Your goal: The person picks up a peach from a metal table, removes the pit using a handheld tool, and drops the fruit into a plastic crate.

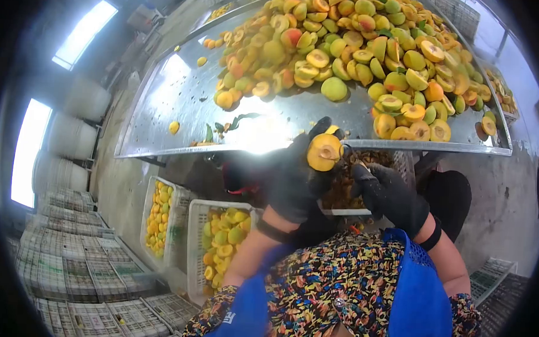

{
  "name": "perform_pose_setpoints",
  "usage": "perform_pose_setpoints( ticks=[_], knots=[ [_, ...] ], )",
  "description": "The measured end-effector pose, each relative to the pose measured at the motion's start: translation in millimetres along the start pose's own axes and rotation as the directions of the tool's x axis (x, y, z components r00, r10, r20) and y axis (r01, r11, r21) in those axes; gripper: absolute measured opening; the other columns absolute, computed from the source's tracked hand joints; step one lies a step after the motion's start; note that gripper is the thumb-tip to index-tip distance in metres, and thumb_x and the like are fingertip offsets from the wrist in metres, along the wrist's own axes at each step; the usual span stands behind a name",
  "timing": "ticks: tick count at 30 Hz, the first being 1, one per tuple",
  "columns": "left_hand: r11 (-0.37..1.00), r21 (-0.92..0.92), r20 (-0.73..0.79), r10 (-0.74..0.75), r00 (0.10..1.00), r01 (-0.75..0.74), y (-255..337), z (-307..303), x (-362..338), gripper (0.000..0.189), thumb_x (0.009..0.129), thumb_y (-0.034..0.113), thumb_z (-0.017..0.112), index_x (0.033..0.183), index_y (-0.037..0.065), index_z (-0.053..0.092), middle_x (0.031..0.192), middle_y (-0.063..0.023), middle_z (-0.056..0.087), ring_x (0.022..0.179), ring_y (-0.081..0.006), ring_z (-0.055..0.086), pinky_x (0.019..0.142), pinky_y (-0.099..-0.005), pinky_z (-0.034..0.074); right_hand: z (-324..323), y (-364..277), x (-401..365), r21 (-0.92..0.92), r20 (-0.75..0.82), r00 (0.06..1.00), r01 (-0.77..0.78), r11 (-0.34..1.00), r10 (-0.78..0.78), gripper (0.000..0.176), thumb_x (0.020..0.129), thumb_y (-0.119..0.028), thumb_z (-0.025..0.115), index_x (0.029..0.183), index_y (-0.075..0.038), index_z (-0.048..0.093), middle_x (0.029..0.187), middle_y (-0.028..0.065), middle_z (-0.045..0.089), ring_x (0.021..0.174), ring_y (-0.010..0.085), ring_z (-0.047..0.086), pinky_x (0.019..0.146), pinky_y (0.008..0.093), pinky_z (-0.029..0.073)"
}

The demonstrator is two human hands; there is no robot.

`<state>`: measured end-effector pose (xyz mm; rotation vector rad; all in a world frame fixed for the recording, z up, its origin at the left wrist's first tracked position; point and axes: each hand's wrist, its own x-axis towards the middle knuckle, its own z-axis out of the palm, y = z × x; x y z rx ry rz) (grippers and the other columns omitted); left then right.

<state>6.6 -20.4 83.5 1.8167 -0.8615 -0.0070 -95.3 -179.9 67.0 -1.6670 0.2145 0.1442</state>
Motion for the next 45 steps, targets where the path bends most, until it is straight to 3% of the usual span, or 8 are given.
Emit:
perform_pose_setpoints(
  ticks=[3, 9, 21, 31, 34, 36, 42, 45],
  knots=[
    [0.398, -0.869, 0.121, -0.407, 0.905, 0.295, -4, 24, 3, 0.044, 0.085, 0.002, 0.058, 0.126, -0.004, 0.045, 0.112, -0.0132, 0.060, 0.093, -0.0167, 0.061, 0.081, -0.0290, 0.050, 0, -17, -1, -0.101, -0.011, 1.000, 0.025, 0.995, -0.026, 0.047, 0.094, -0.048, 0.047, 0.091, -0.003, 0.062, 0.066, 0.0034, 0.057, 0.053, 0.0095, 0.051, 0.050, 0.0252, 0.042],
    [0.221, -0.912, 0.238, -0.398, 0.886, 0.344, -15, 37, -8, 0.032, 0.098, 0.017, 0.040, 0.124, 0.001, 0.047, 0.104, -0.0100, 0.058, 0.090, -0.0154, 0.059, 0.078, -0.0281, 0.051, -5, -15, -8, -0.538, -0.008, 0.997, 0.064, 0.840, -0.081, 0.020, 0.087, -0.017, 0.055, 0.104, -0.007, 0.060, 0.089, 0.0165, 0.062, 0.079, 0.0320, 0.063, 0.065, 0.0401, 0.049],
    [0.751, -0.622, 0.029, -0.261, 0.965, 0.222, -3, 23, -17, 0.042, 0.097, 0.037, 0.043, 0.110, -0.001, 0.054, 0.093, -0.0127, 0.063, 0.084, -0.0221, 0.063, 0.074, -0.0331, 0.054, 7, -11, -14, -0.747, 0.172, 0.913, 0.366, 0.555, -0.369, 0.024, 0.088, -0.020, 0.053, 0.112, -0.017, 0.057, 0.087, 0.0135, 0.061, 0.069, 0.0312, 0.062, 0.061, 0.0399, 0.049],
    [0.954, -0.245, 0.207, -0.122, 0.971, 0.172, -20, -2, -19, 0.035, 0.096, 0.027, 0.048, 0.113, -0.003, 0.054, 0.102, -0.0108, 0.063, 0.086, -0.0179, 0.061, 0.077, -0.0304, 0.050, 19, 11, -14, -0.216, 0.173, 0.921, 0.380, 0.899, -0.348, 0.039, 0.092, -0.039, 0.054, 0.088, -0.001, 0.063, 0.063, 0.0096, 0.059, 0.054, 0.0202, 0.057, 0.052, 0.0307, 0.045],
    [0.941, -0.332, -0.093, 0.030, 0.995, -0.059, -22, 23, -26, 0.035, 0.096, 0.024, 0.047, 0.114, -0.004, 0.057, 0.108, -0.0114, 0.061, 0.091, -0.0200, 0.060, 0.083, -0.0331, 0.049, 18, 31, -3, -0.126, 0.178, 0.807, 0.586, 0.800, -0.563, 0.049, 0.094, -0.047, 0.047, 0.088, -0.001, 0.063, 0.062, 0.0031, 0.057, 0.051, 0.0107, 0.050, 0.047, 0.0260, 0.040],
    [0.952, -0.245, -0.148, 0.150, 0.978, -0.183, -36, 27, -23, 0.035, 0.097, 0.024, 0.046, 0.115, -0.004, 0.056, 0.106, -0.0132, 0.062, 0.091, -0.0215, 0.061, 0.084, -0.0334, 0.049, 16, 15, -14, -0.020, 0.277, 0.940, 0.212, 0.977, -0.198, 0.053, 0.094, -0.050, 0.044, 0.088, -0.001, 0.063, 0.062, 0.0015, 0.056, 0.050, 0.0084, 0.048, 0.046, 0.0245, 0.038],
    [0.899, -0.433, -0.145, -0.145, 0.979, 0.069, 3, 20, -29, 0.034, 0.096, 0.033, 0.046, 0.095, 0.001, 0.059, 0.090, -0.0093, 0.062, 0.080, -0.0197, 0.063, 0.068, -0.0317, 0.054, 27, -16, -17, -0.052, 0.256, 0.949, -0.176, 0.983, 0.184, 0.020, 0.089, -0.014, 0.050, 0.103, -0.003, 0.058, 0.084, 0.0137, 0.061, 0.075, 0.0253, 0.063, 0.063, 0.0331, 0.049],
    [0.504, -0.837, -0.060, -0.471, 0.880, 0.213, 8, 31, -29, 0.033, 0.095, 0.034, 0.048, 0.092, 0.003, 0.058, 0.088, -0.0086, 0.062, 0.078, -0.0198, 0.063, 0.067, -0.0313, 0.054, 31, -4, -20, -0.057, 0.294, 0.955, 0.054, 0.997, -0.035, 0.027, 0.091, -0.014, 0.048, 0.115, -0.003, 0.052, 0.085, 0.0147, 0.061, 0.074, 0.0258, 0.063, 0.062, 0.0333, 0.049]
  ],
)
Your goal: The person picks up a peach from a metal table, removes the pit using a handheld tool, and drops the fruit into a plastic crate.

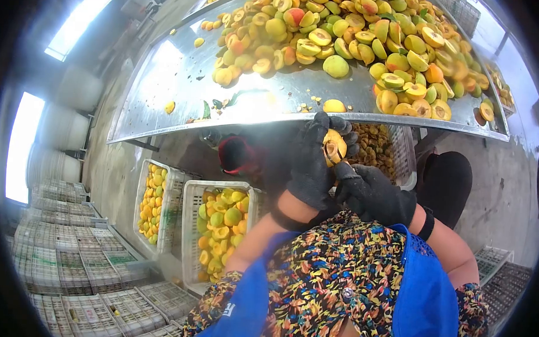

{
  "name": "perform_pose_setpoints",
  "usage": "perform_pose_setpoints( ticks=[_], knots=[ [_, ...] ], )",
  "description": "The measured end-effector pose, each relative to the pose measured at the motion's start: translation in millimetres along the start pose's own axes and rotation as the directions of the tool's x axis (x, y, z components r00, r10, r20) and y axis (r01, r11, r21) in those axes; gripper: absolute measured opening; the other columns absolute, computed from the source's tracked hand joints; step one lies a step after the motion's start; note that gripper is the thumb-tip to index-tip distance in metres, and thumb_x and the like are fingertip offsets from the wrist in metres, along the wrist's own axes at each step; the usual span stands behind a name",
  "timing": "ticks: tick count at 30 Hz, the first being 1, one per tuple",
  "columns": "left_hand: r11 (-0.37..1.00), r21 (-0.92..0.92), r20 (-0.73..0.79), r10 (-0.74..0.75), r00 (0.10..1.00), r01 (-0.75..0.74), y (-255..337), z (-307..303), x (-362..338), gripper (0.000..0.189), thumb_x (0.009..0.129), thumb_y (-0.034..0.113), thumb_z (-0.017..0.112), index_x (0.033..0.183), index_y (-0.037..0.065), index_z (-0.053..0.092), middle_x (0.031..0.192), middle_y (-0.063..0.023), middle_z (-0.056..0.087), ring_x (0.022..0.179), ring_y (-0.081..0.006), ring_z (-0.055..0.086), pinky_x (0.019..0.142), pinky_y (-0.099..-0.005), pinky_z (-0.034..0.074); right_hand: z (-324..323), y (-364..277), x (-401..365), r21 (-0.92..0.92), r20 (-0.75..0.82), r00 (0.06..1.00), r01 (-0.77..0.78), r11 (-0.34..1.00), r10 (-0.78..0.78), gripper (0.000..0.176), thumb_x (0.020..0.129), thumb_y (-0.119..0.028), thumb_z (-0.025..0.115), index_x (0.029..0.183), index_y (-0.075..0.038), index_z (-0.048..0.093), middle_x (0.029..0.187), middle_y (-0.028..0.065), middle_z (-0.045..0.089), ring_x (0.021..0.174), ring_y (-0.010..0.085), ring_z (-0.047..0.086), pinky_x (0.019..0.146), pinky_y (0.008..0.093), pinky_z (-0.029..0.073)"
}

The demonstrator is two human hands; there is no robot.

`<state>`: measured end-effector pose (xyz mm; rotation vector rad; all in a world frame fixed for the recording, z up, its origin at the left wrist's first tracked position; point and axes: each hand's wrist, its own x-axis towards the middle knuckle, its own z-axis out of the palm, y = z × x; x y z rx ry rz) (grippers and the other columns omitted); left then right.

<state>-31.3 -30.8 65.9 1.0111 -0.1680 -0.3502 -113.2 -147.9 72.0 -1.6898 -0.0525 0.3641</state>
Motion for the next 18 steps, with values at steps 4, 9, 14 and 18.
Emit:
perform_pose_setpoints(
  ticks=[4, 9, 14, 18],
  knots=[
    [0.816, 0.523, 0.045, 0.262, 0.964, -0.247, -9, -9, 0, 0.029, 0.091, 0.024, 0.051, 0.107, -0.001, 0.055, 0.098, -0.0109, 0.061, 0.084, -0.0185, 0.062, 0.070, -0.0298, 0.053, 2, 10, 3, -0.029, 0.033, 0.994, 0.107, 0.994, -0.106, 0.033, 0.091, -0.013, 0.047, 0.123, -0.003, 0.047, 0.085, 0.0148, 0.061, 0.074, 0.0259, 0.063, 0.063, 0.0334, 0.049],
    [0.947, 0.266, 0.189, 0.133, 0.973, -0.181, 1, -11, 4, 0.031, 0.091, 0.016, 0.049, 0.114, -0.004, 0.053, 0.109, -0.0149, 0.061, 0.090, -0.0201, 0.063, 0.076, -0.0296, 0.053, 5, 15, 7, 0.165, -0.097, 0.990, 0.115, 0.979, -0.100, 0.048, 0.097, -0.046, 0.040, 0.085, -0.005, 0.062, 0.066, 0.0005, 0.058, 0.051, 0.0055, 0.046, 0.046, 0.0213, 0.038],
    [0.997, -0.013, 0.233, -0.070, 0.970, 0.076, 18, -11, 4, 0.029, 0.096, 0.018, 0.040, 0.110, -0.003, 0.054, 0.099, -0.0136, 0.064, 0.084, -0.0196, 0.063, 0.074, -0.0292, 0.052, -1, 0, 1, 0.212, 0.017, 1.000, -0.014, 0.977, 0.010, 0.042, 0.097, -0.041, 0.042, 0.089, -0.005, 0.061, 0.073, 0.0009, 0.059, 0.058, 0.0059, 0.048, 0.054, 0.0216, 0.040],
    [0.998, -0.055, 0.095, 0.007, 0.995, -0.002, 0, -10, -4, 0.036, 0.098, 0.027, 0.036, 0.098, -0.002, 0.058, 0.088, -0.0102, 0.063, 0.076, -0.0179, 0.062, 0.070, -0.0279, 0.052, 9, 30, 12, 0.079, -0.052, 0.993, 0.113, 0.990, -0.109, 0.033, 0.095, -0.029, 0.044, 0.102, -0.001, 0.059, 0.077, 0.0074, 0.060, 0.065, 0.0179, 0.059, 0.057, 0.0297, 0.047]
  ],
)
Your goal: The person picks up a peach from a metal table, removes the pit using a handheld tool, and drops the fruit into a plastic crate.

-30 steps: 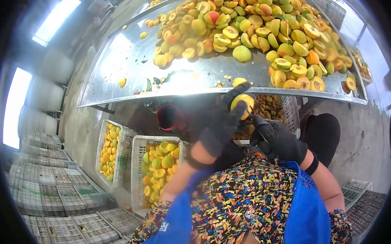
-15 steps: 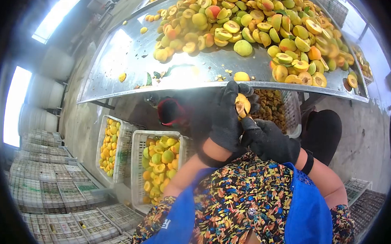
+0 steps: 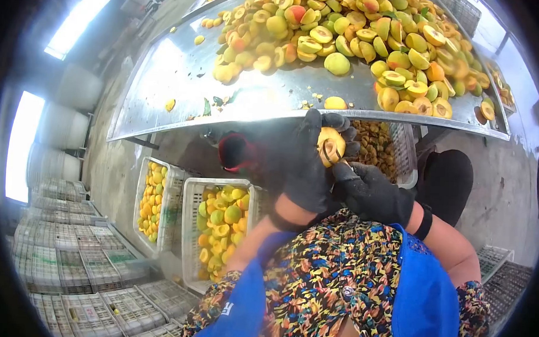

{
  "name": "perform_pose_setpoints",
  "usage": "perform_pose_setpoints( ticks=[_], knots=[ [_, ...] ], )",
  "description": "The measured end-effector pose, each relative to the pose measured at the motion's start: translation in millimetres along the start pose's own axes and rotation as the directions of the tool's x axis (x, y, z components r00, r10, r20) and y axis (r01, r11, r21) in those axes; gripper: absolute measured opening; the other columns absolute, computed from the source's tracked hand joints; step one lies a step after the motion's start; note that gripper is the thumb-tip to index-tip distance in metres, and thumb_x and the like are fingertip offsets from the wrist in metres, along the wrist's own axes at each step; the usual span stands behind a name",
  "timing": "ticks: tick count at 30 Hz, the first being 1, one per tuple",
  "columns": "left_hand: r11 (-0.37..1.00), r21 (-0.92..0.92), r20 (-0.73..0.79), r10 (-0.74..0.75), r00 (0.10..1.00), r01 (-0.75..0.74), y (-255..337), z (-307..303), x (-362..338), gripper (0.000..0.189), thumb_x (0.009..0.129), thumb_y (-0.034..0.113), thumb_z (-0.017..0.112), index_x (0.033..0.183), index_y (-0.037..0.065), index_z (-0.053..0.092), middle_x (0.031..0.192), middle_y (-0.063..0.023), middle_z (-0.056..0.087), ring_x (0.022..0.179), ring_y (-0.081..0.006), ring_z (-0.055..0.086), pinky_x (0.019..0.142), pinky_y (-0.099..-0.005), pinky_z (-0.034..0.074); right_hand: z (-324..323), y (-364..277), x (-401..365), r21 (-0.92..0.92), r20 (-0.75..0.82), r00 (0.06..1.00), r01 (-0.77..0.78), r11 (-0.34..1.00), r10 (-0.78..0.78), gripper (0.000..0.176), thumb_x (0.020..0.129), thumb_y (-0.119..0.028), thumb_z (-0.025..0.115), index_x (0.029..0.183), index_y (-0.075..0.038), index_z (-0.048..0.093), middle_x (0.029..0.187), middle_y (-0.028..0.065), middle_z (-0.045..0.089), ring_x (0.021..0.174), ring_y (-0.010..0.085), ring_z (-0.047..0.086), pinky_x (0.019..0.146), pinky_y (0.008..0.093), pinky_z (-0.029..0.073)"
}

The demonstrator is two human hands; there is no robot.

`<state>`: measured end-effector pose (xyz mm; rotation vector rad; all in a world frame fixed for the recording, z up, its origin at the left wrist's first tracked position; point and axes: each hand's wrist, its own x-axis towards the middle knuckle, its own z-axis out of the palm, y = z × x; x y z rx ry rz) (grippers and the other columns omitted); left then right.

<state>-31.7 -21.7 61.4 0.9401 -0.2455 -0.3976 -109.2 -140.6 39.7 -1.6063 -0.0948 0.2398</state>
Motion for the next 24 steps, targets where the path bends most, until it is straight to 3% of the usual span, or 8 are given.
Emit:
perform_pose_setpoints(
  ticks=[5, 9, 11, 12, 15, 17, 19, 24],
  knots=[
    [0.996, 0.067, -0.130, -0.053, 0.990, 0.062, 17, 23, 1, 0.035, 0.098, 0.026, 0.038, 0.089, 0.002, 0.061, 0.081, -0.0082, 0.064, 0.073, -0.0164, 0.062, 0.067, -0.0254, 0.050, 13, -17, -2, 0.219, -0.094, 0.984, -0.130, 0.967, 0.153, 0.048, 0.096, -0.043, 0.042, 0.100, 0.002, 0.059, 0.078, 0.0048, 0.060, 0.066, 0.0153, 0.057, 0.058, 0.0308, 0.047],
    [0.551, 0.706, 0.224, 0.421, 0.879, -0.444, 16, 12, 9, 0.024, 0.093, 0.022, 0.049, 0.088, 0.002, 0.062, 0.078, -0.0081, 0.064, 0.068, -0.0149, 0.061, 0.063, -0.0262, 0.050, 8, -28, -7, 0.244, -0.044, 0.957, -0.268, 0.932, 0.287, 0.049, 0.096, -0.047, 0.040, 0.086, -0.003, 0.059, 0.064, 0.0008, 0.054, 0.048, 0.0070, 0.043, 0.043, 0.0220, 0.035],
    [0.518, 0.742, 0.274, 0.345, 0.898, -0.425, 19, 9, 11, 0.024, 0.091, 0.023, 0.054, 0.086, 0.001, 0.063, 0.077, -0.0074, 0.064, 0.066, -0.0142, 0.060, 0.063, -0.0263, 0.049, 2, -18, -3, -0.092, -0.017, 0.970, 0.239, 0.967, -0.242, 0.054, 0.095, -0.051, 0.039, 0.083, -0.002, 0.060, 0.061, 0.0015, 0.052, 0.043, 0.0069, 0.041, 0.039, 0.0220, 0.033],
    [0.561, 0.731, 0.264, 0.291, 0.920, -0.387, 20, 6, 13, 0.021, 0.089, 0.021, 0.056, 0.085, 0.001, 0.063, 0.076, -0.0073, 0.064, 0.065, -0.0143, 0.060, 0.062, -0.0267, 0.049, 1, -18, -4, -0.040, 0.000, 0.977, 0.211, 0.977, -0.211, 0.056, 0.095, -0.052, 0.038, 0.081, -0.002, 0.060, 0.059, 0.0016, 0.051, 0.041, 0.0068, 0.040, 0.038, 0.0220, 0.032],
    [0.684, 0.655, 0.226, 0.230, 0.947, -0.322, 16, -1, 19, 0.008, 0.082, 0.008, 0.056, 0.081, 0.003, 0.062, 0.072, -0.0076, 0.065, 0.063, -0.0176, 0.063, 0.058, -0.0289, 0.049, 0, -47, -11, 0.464, 0.171, 0.892, -0.447, 0.765, 0.418, 0.061, 0.094, -0.055, 0.038, 0.078, -0.001, 0.061, 0.056, 0.0017, 0.048, 0.039, 0.0065, 0.037, 0.036, 0.0216, 0.031],
    [0.428, 0.769, 0.317, 0.389, 0.865, -0.475, 14, 8, 18, 0.011, 0.085, 0.010, 0.055, 0.079, 0.003, 0.061, 0.070, -0.0065, 0.064, 0.063, -0.0187, 0.063, 0.057, -0.0292, 0.049, 2, -22, -5, 0.047, -0.005, 0.992, 0.125, 0.991, -0.125, 0.061, 0.094, -0.055, 0.038, 0.079, -0.001, 0.060, 0.057, 0.0024, 0.049, 0.040, 0.0066, 0.038, 0.036, 0.0214, 0.031],
    [0.462, 0.762, 0.225, 0.469, 0.854, -0.455, 3, 11, 18, 0.016, 0.088, 0.013, 0.053, 0.078, 0.004, 0.061, 0.068, -0.0048, 0.063, 0.064, -0.0192, 0.063, 0.057, -0.0295, 0.049, 2, -8, -5, -0.197, -0.012, 0.901, 0.423, 0.884, -0.434, 0.060, 0.094, -0.055, 0.038, 0.080, -0.001, 0.060, 0.059, 0.0031, 0.050, 0.041, 0.0068, 0.039, 0.036, 0.0213, 0.031],
    [0.920, 0.386, 0.005, 0.080, 0.997, -0.076, 3, 13, 22, 0.025, 0.091, 0.028, 0.058, 0.088, 0.003, 0.062, 0.079, -0.0079, 0.064, 0.066, -0.0185, 0.061, 0.056, -0.0287, 0.051, -9, -9, -5, -0.329, 0.110, 0.898, 0.438, 0.837, -0.426, 0.052, 0.071, -0.007, 0.051, 0.121, 0.003, 0.043, 0.082, 0.0168, 0.059, 0.070, 0.0307, 0.058, 0.059, 0.0364, 0.045]
  ],
)
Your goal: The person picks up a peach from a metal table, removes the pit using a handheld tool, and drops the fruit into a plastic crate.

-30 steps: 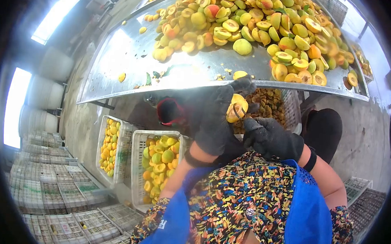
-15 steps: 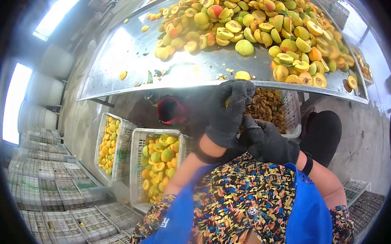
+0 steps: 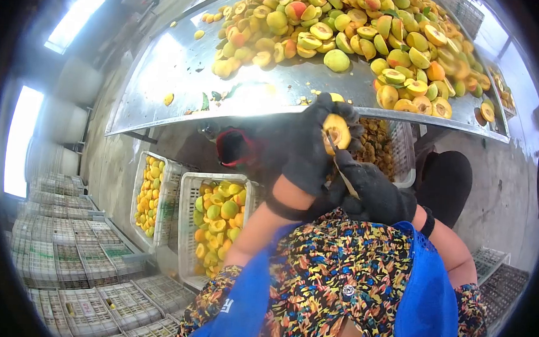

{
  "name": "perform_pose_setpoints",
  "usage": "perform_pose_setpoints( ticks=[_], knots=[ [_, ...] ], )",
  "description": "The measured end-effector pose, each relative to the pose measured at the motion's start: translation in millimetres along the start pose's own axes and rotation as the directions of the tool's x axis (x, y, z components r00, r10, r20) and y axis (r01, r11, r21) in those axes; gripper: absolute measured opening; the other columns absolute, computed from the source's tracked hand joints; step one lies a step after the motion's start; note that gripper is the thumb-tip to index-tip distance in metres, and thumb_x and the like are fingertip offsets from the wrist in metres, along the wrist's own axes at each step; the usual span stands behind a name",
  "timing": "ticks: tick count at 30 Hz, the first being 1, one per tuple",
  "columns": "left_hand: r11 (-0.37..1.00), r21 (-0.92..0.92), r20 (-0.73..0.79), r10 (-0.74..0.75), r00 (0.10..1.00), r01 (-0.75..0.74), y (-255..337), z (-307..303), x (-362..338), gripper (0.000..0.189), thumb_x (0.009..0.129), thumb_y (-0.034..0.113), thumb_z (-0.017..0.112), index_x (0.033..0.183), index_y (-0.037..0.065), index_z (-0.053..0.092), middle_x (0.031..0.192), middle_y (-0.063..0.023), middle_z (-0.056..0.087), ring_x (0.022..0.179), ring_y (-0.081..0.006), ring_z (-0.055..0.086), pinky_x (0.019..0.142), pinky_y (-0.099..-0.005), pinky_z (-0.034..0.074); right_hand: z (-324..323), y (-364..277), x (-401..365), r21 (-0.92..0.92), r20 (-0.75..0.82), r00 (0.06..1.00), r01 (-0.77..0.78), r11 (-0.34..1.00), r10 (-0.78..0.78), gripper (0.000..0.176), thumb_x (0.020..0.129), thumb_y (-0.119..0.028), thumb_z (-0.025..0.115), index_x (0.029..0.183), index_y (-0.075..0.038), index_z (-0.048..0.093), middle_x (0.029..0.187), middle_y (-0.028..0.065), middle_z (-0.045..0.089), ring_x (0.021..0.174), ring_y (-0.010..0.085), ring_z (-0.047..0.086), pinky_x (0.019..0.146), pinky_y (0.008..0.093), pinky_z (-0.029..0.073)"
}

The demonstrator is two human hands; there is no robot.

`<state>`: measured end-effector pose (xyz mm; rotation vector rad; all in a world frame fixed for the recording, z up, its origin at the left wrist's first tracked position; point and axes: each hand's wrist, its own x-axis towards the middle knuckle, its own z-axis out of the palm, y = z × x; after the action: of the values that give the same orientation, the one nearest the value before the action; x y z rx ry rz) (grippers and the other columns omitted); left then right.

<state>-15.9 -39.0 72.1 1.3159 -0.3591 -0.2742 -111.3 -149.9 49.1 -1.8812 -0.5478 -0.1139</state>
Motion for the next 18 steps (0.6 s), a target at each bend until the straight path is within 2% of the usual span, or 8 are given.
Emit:
perform_pose_setpoints(
  ticks=[2, 7, 10, 12, 13, 15, 17, 18],
  knots=[
    [0.717, -0.597, 0.073, -0.398, 0.915, 0.360, 12, 7, -2, 0.025, 0.091, 0.028, 0.058, 0.088, 0.003, 0.061, 0.080, -0.0084, 0.064, 0.066, -0.0194, 0.062, 0.054, -0.0294, 0.051, 0, -1, -3, -0.023, 0.046, 0.999, 0.017, 1.000, -0.016, 0.065, 0.067, 0.002, 0.054, 0.130, 0.004, 0.039, 0.088, 0.0206, 0.060, 0.078, 0.0368, 0.061, 0.065, 0.0400, 0.047],
    [0.971, -0.037, 0.320, -0.213, 0.923, 0.236, -3, -18, 8, 0.040, 0.093, 0.036, 0.047, 0.091, -0.001, 0.060, 0.079, -0.0113, 0.062, 0.072, -0.0213, 0.061, 0.067, -0.0326, 0.050, -2, 10, -5, 0.268, 0.110, 0.985, -0.158, 0.950, 0.133, 0.049, 0.075, -0.011, 0.056, 0.121, 0.002, 0.044, 0.083, 0.0153, 0.059, 0.071, 0.0302, 0.059, 0.062, 0.0381, 0.046],
    [0.790, -0.376, 0.368, -0.352, 0.860, 0.484, -2, -18, 1, 0.041, 0.094, 0.035, 0.045, 0.085, -0.002, 0.061, 0.076, -0.0114, 0.062, 0.071, -0.0198, 0.060, 0.065, -0.0306, 0.049, -5, 7, -4, 0.780, 0.379, 0.861, -0.494, 0.384, 0.338, 0.035, 0.087, -0.029, 0.050, 0.109, -0.002, 0.047, 0.077, 0.0084, 0.056, 0.055, 0.0173, 0.051, 0.046, 0.0290, 0.041],
    [0.826, -0.317, 0.361, -0.349, 0.865, 0.466, -2, -15, 2, 0.040, 0.093, 0.035, 0.046, 0.085, -0.001, 0.061, 0.076, -0.0113, 0.062, 0.070, -0.0194, 0.060, 0.065, -0.0303, 0.049, -11, 2, -4, 0.805, 0.591, 0.741, -0.568, -0.171, 0.319, 0.037, 0.095, -0.041, 0.047, 0.101, -0.005, 0.049, 0.073, 0.0038, 0.054, 0.044, 0.0086, 0.045, 0.036, 0.0229, 0.038],
    [0.843, -0.287, 0.358, -0.346, 0.867, 0.455, -2, -14, 3, 0.040, 0.093, 0.035, 0.047, 0.085, -0.001, 0.061, 0.077, -0.0112, 0.062, 0.069, -0.0192, 0.059, 0.065, -0.0302, 0.049, -13, -4, -2, 0.789, 0.599, 0.696, -0.598, -0.144, 0.396, 0.039, 0.095, -0.044, 0.044, 0.100, -0.006, 0.050, 0.073, 0.0036, 0.054, 0.042, 0.0066, 0.042, 0.033, 0.0207, 0.034],
    [0.993, 0.119, 0.307, -0.031, 0.951, -0.006, -4, -13, 1, 0.040, 0.092, 0.036, 0.046, 0.085, -0.001, 0.060, 0.076, -0.0108, 0.061, 0.069, -0.0194, 0.059, 0.065, -0.0299, 0.049, -12, -16, 4, 0.746, 0.596, 0.595, -0.659, -0.099, 0.539, 0.043, 0.096, -0.049, 0.038, 0.097, -0.008, 0.050, 0.072, 0.0032, 0.053, 0.039, 0.0026, 0.036, 0.028, 0.0164, 0.026],
    [0.985, 0.148, 0.334, 0.036, 0.942, -0.091, -9, -14, 1, 0.039, 0.092, 0.035, 0.048, 0.085, -0.001, 0.060, 0.075, -0.0115, 0.062, 0.067, -0.0203, 0.060, 0.063, -0.0305, 0.050, -10, -7, -1, 0.759, 0.636, 0.629, -0.614, -0.217, 0.446, 0.044, 0.097, -0.049, 0.037, 0.092, -0.008, 0.051, 0.064, 0.0017, 0.050, 0.036, 0.0037, 0.036, 0.027, 0.0181, 0.025],
    [0.997, -0.029, 0.352, -0.056, 0.934, 0.071, -15, -19, 4, 0.038, 0.093, 0.034, 0.049, 0.084, -0.001, 0.061, 0.075, -0.0125, 0.063, 0.065, -0.0211, 0.061, 0.061, -0.0313, 0.051, -9, 0, -5, 0.757, 0.651, 0.647, -0.592, -0.277, 0.397, 0.044, 0.097, -0.049, 0.037, 0.090, -0.008, 0.052, 0.060, 0.0010, 0.048, 0.035, 0.0043, 0.035, 0.026, 0.0189, 0.025]
  ],
)
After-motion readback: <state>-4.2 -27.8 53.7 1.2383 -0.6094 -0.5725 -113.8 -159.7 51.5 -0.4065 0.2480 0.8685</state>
